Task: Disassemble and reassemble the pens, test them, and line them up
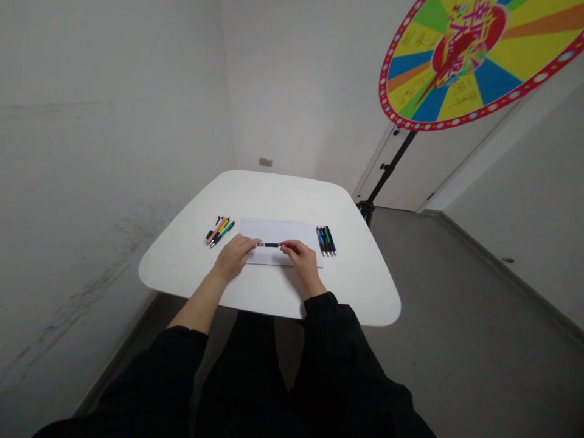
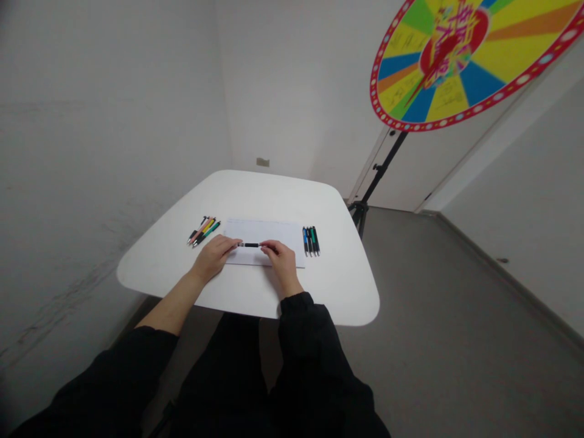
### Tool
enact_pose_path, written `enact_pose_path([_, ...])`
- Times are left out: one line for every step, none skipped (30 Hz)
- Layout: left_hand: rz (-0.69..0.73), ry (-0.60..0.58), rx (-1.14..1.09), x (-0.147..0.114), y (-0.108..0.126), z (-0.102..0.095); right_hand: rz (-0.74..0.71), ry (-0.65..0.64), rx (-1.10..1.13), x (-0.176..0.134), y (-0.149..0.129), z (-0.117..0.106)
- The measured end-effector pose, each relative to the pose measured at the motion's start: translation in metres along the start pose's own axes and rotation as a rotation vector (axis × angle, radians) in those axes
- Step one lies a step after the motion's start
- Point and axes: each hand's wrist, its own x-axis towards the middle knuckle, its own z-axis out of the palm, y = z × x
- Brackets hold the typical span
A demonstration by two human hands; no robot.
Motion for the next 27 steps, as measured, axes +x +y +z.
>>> enact_pose_path([0.002,-0.006,-0.001,0.0,0.0,0.0,-0.008,-0.006,-0.015,0.0,0.001,0.0])
enact_pose_path([0.002,-0.012,-0.001,0.0,0.001,0.0,-0.013,-0.011,-0.028,0.0,0.002,0.0])
enact_pose_path([0.001,-0.017,-0.001,0.0,0.001,0.0,-0.016,-0.015,-0.036,0.0,0.003,0.001])
enact_pose_path([-0.001,-0.021,-0.001,0.0,0.001,0.0,-0.014,-0.019,-0.039,0.0,0.004,0.001])
enact_pose_path([-0.004,-0.024,0.001,0.0,0.002,0.0,-0.008,-0.024,-0.035,0.0,0.005,0.002])
enact_pose_path([-0.005,-0.027,0.003,0.0,0.002,0.0,0.002,-0.03,-0.026,0.0,0.006,0.002])
enact_pose_path([-0.004,-0.029,0.005,0.0,0.002,0.0,0.015,-0.034,-0.011,0.0,0.006,0.003])
enact_pose_path([-0.002,-0.03,0.006,0.0,0.002,0.0,0.03,-0.037,0.01,0.0,0.007,0.003])
enact_pose_path([0.003,-0.032,0.007,0.0,0.002,0.0,0.047,-0.038,0.034,0.0,0.007,0.004])
enact_pose_path([0.009,-0.033,0.008,0.0,0.002,0.0,0.065,-0.036,0.06,0.0,0.006,0.005])
enact_pose_path([0.017,-0.034,0.009,0.0,0.002,0.0,0.081,-0.036,0.083,0.0,0.006,0.005])
enact_pose_path([0.025,-0.036,0.011,-0.001,0.002,0.0,0.093,-0.038,0.101,0.0,0.005,0.005])
enact_pose_path([0.031,-0.039,0.013,-0.001,0.002,0.001,0.101,-0.041,0.113,0.0,0.005,0.006])
enact_pose_path([0.036,-0.041,0.016,-0.001,0.001,0.001,0.105,-0.043,0.12,-0.001,0.004,0.006])
enact_pose_path([0.041,-0.044,0.021,-0.001,0.001,0.001,0.105,-0.045,0.123,-0.001,0.004,0.006])
enact_pose_path([0.045,-0.044,0.026,-0.001,0.001,0.001,0.102,-0.045,0.122,-0.001,0.004,0.006])
enact_pose_path([0.049,-0.043,0.031,-0.001,0.002,0.001,0.098,-0.044,0.119,-0.001,0.005,0.006])
enact_pose_path([0.053,-0.041,0.035,-0.001,0.002,0.001,0.093,-0.044,0.112,-0.001,0.005,0.006])
enact_pose_path([0.058,-0.04,0.039,-0.001,0.003,0.001,0.086,-0.047,0.099,-0.001,0.006,0.006])
enact_pose_path([0.061,-0.039,0.043,-0.001,0.003,0.0,0.077,-0.055,0.075,-0.001,0.008,0.006])
enact_pose_path([0.064,-0.04,0.048,-0.001,0.004,0.0,0.064,-0.066,0.037,-0.001,0.009,0.005])
enact_pose_path([0.068,-0.043,0.057,-0.001,0.005,0.0,0.046,-0.076,-0.014,-0.001,0.01,0.005])
enact_pose_path([0.072,-0.045,0.066,0.0,0.006,-0.001,0.022,-0.085,-0.073,0.0,0.01,0.004])
enact_pose_path([0.079,-0.044,0.075,0.0,0.006,-0.001,-0.006,-0.093,-0.134,0.0,0.011,0.004])
enact_pose_path([0.087,-0.042,0.081,0.0,0.007,-0.001,-0.033,-0.098,-0.188,0.0,0.011,0.003])
enact_pose_path([0.097,-0.038,0.084,0.0,0.007,-0.001,-0.056,-0.1,-0.229,0.0,0.012,0.003])
enact_pose_path([0.106,-0.033,0.086,0.0,0.007,-0.001,-0.07,-0.101,-0.256,0.0,0.012,0.002])
